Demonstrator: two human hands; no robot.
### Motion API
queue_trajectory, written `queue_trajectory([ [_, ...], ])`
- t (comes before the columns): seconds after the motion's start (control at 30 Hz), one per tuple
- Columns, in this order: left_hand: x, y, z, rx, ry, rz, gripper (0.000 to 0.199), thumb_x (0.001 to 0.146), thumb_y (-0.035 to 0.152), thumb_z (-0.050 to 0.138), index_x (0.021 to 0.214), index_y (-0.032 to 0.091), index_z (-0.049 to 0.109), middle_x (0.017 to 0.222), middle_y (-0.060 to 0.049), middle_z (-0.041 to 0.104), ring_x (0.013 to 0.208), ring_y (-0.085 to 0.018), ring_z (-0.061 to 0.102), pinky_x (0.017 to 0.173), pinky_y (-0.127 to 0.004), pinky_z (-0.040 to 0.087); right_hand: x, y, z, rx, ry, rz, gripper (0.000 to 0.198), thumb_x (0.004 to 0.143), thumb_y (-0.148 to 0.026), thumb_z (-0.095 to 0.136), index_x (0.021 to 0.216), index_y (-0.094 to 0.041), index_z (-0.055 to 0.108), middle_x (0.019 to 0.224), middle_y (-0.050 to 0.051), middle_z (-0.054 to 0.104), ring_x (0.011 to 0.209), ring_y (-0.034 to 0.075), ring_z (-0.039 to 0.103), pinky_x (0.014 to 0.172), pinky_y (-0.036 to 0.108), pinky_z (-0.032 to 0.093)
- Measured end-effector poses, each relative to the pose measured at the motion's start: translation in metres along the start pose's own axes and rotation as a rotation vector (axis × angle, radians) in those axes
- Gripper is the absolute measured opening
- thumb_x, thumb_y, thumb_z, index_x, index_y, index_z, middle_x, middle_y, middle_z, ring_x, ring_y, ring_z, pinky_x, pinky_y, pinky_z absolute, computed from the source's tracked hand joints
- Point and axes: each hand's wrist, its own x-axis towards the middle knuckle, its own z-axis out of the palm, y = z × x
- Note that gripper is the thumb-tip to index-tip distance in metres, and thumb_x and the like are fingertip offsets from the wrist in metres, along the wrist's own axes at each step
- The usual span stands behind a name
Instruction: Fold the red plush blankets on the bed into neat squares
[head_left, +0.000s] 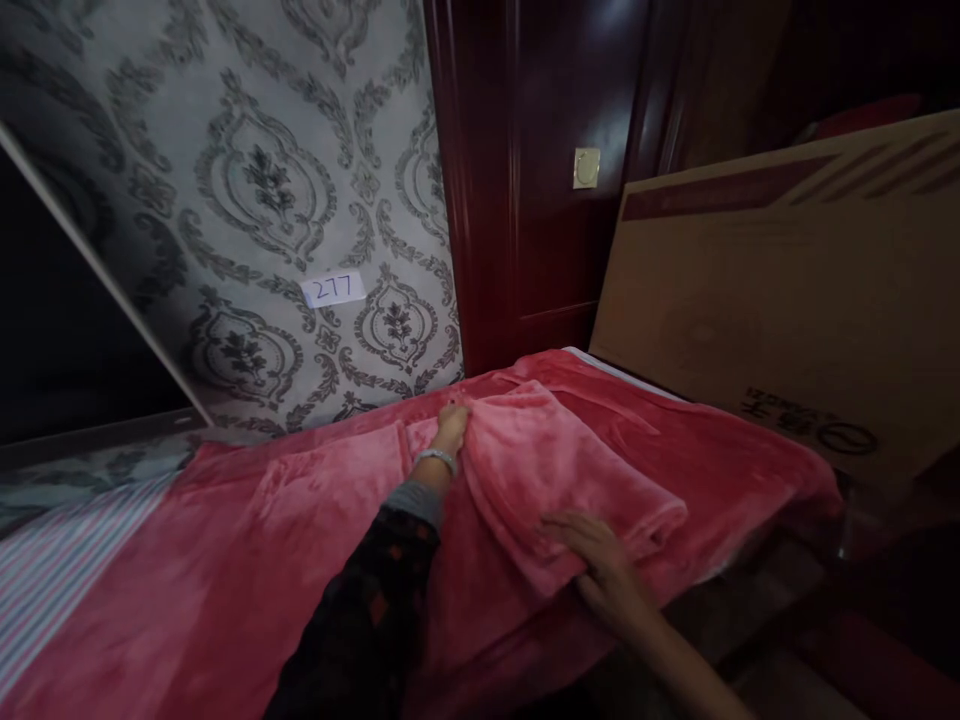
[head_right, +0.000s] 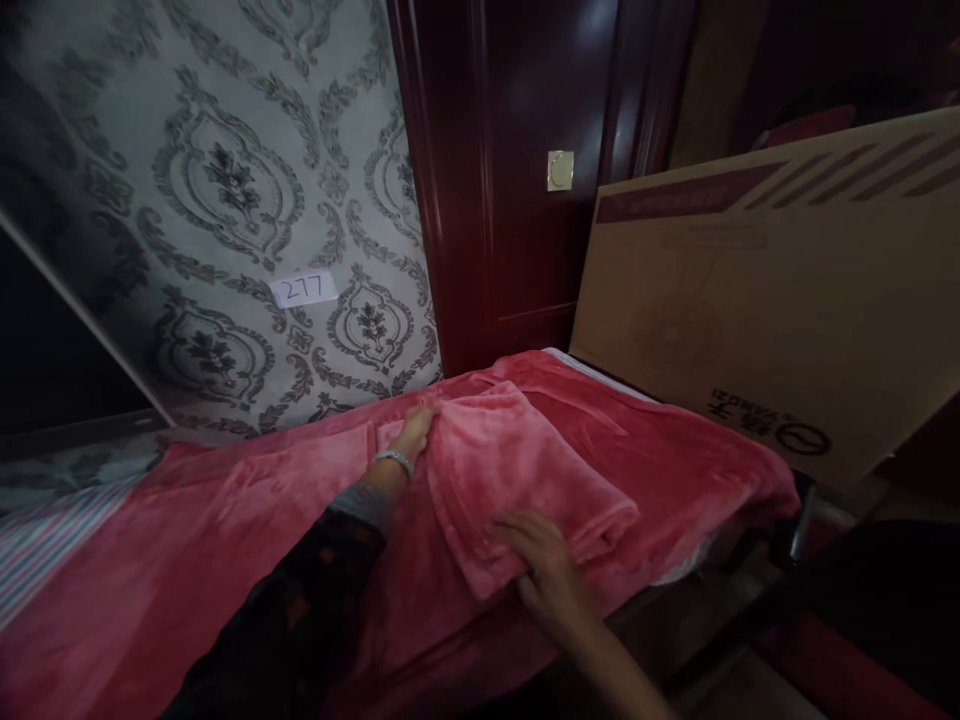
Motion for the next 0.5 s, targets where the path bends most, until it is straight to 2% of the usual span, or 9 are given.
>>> queue_trajectory([
  [0.07, 0.006, 0.009, -0.010, 0.007, 0.016, 0.009, 0.022, 0.094, 0.033, 0.066, 0.101, 0.013, 0.066, 0.095, -0.003, 0.067, 0.078, -0.013, 0.064, 0.071, -0.029, 0.056, 0.008, -0.007, -0.003, -0.007, 0.050, -0.044, 0.063, 0.073, -0.009, 0.045, 0.128, -0.026, 0.069, 0.125, 0.010, 0.069, 0.116, 0.027, 0.062, 0.098, 0.049, 0.050],
  [0.13, 0.009, 0.014, -0.025, 0.019, 0.038, 0.005, 0.022, 0.093, 0.032, 0.067, 0.103, 0.013, 0.066, 0.099, -0.004, 0.067, 0.082, -0.014, 0.065, 0.072, -0.030, 0.056, 0.012, -0.018, 0.001, -0.017, 0.017, -0.087, 0.067, 0.072, -0.007, 0.045, 0.132, -0.026, 0.066, 0.129, 0.010, 0.066, 0.119, 0.027, 0.060, 0.100, 0.048, 0.049],
  [0.23, 0.007, 0.010, -0.048, 0.038, 0.062, -0.027, 0.026, 0.095, 0.036, 0.064, 0.110, 0.015, 0.064, 0.106, -0.005, 0.067, 0.087, -0.016, 0.065, 0.075, -0.034, 0.058, 0.006, -0.034, 0.016, -0.042, -0.158, -0.068, 0.072, 0.064, -0.004, 0.045, 0.130, -0.025, 0.067, 0.129, 0.010, 0.065, 0.119, 0.027, 0.058, 0.101, 0.048, 0.048],
  [0.3, 0.005, 0.003, -0.058, 0.040, 0.058, -0.039, 0.023, 0.095, 0.034, 0.064, 0.107, 0.015, 0.065, 0.102, -0.004, 0.068, 0.085, -0.015, 0.066, 0.075, -0.034, 0.057, -0.002, -0.040, 0.027, -0.059, -0.260, -0.025, 0.070, 0.062, -0.004, 0.046, 0.125, -0.024, 0.069, 0.128, 0.010, 0.065, 0.120, 0.027, 0.056, 0.103, 0.049, 0.046],
  [0.43, 0.011, -0.006, -0.061, 0.018, 0.033, 0.005, 0.015, 0.088, 0.028, 0.072, 0.088, 0.014, 0.069, 0.089, -0.006, 0.070, 0.080, -0.017, 0.066, 0.075, -0.032, 0.056, -0.009, -0.040, 0.034, -0.053, -0.298, -0.003, 0.072, 0.062, -0.003, 0.047, 0.128, -0.024, 0.067, 0.129, 0.010, 0.064, 0.119, 0.028, 0.056, 0.100, 0.049, 0.048],
  [0.5, 0.018, -0.007, -0.060, 0.005, 0.023, 0.055, 0.016, 0.087, 0.029, 0.073, 0.090, 0.013, 0.070, 0.092, -0.007, 0.070, 0.086, -0.020, 0.067, 0.078, -0.034, 0.056, -0.007, -0.037, 0.033, -0.033, -0.264, -0.034, 0.070, 0.066, -0.002, 0.045, 0.128, -0.025, 0.067, 0.125, 0.010, 0.066, 0.115, 0.027, 0.058, 0.096, 0.047, 0.050],
])
